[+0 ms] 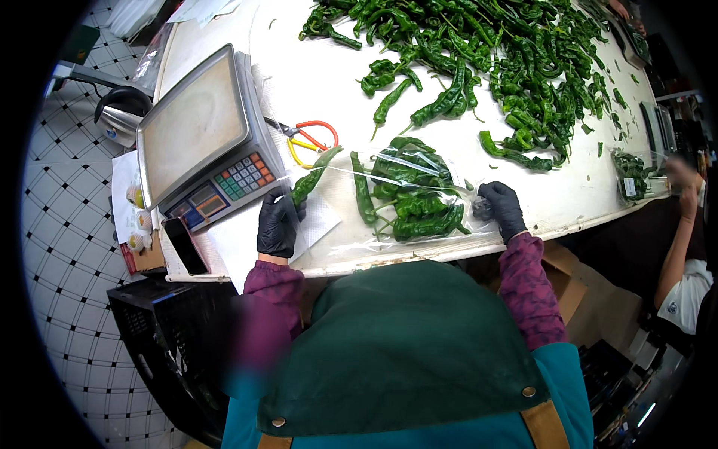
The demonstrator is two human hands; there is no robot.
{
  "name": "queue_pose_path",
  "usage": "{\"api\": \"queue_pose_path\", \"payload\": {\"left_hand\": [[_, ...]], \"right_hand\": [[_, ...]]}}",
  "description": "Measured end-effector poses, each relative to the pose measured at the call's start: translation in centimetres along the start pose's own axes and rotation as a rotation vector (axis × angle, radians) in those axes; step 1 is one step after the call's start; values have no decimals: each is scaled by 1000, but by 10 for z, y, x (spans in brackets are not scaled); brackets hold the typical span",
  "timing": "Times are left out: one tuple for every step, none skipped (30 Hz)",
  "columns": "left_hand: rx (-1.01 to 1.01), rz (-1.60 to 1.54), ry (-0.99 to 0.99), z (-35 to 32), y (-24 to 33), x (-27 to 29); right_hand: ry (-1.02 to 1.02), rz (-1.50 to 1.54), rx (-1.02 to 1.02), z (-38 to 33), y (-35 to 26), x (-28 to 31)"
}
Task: The person packs green chili peppers into clear plastic bags, weighs them on a digital scale, and places the sealed bags into a black crate. The person then carries the crate and stacks it with other crates.
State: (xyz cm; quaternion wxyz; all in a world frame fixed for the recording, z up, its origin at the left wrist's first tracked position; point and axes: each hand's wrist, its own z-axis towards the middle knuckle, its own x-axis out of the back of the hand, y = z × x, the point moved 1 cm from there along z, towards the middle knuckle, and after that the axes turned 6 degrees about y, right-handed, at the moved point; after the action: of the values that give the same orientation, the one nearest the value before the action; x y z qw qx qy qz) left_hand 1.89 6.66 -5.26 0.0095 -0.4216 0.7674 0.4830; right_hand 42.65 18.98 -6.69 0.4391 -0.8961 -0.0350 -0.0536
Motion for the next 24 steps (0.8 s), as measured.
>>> {"api": "queue_pose_path", "payload": {"left_hand": [[-3, 35, -50, -1, -1, 1], [-7, 70, -102, -3, -2, 2], [-11, 105, -154, -6, -4, 3], [35, 78, -218, -7, -5, 1], [123, 85, -223, -11, -5, 2], [212, 92, -227, -13, -6, 3], [292, 193, -321, -11, -7, 6], [338, 234, -305, -16, -13, -2], [328, 234, -318, -17, -14, -8], [317, 233, -332, -16, -14, -14], [322, 261, -354, -15, -13, -22], [326, 288, -376, -14, -11, -29], [329, 315, -396, -11, -10, -35], [167, 423, -448, -7, -9, -38], [1, 529, -494, -3, -8, -42], [-42, 650, -556, 0, -4, -46], [-94, 771, -618, 2, 2, -52], [-148, 888, -671, 3, 10, -57], [-30, 850, -642, -3, 17, -67], [-443, 903, -837, -3, 19, -72], [223, 610, -594, -5, 16, -81], [89, 646, -771, 5, 7, -80], [226, 656, -787, 3, 8, -87], [285, 643, -693, 9, -6, -89]], "right_hand": [[1, 2, -2, -1, 1, 0], [3, 5, -3, -2, 1, 0], [-13, 21, -48, -3, -1, 0], [-6, 12, -42, -3, -2, 1], [-2, 7, -40, -3, -2, 0], [3, 1, -38, -3, -2, 0], [-7, -4, 4, 5, 8, 5], [-5, -14, 11, 8, 10, 5], [-2, -24, 18, 9, 11, 5], [0, -34, 25, 11, 10, 6], [6, -37, 21, 10, 8, 5], [12, -39, 18, 7, 4, 3], [17, -43, 15, 6, 1, 2], [20, -58, 28, 6, 1, 1], [22, -74, 42, 7, 1, 2], [22, -90, 57, 7, 3, 3], [-2, -89, 76, 10, 11, 6], [17, -31, 7, 1, 2, 0], [25, -100, 40, -2, -1, 2], [24, -143, 41, 3, 6, 7], [28, -215, 115, 0, 1, 4], [12, -129, 71, -7, -7, -1], [16, -206, 111, -10, -8, -1], [4, -203, 125, -9, -7, 0]]}}
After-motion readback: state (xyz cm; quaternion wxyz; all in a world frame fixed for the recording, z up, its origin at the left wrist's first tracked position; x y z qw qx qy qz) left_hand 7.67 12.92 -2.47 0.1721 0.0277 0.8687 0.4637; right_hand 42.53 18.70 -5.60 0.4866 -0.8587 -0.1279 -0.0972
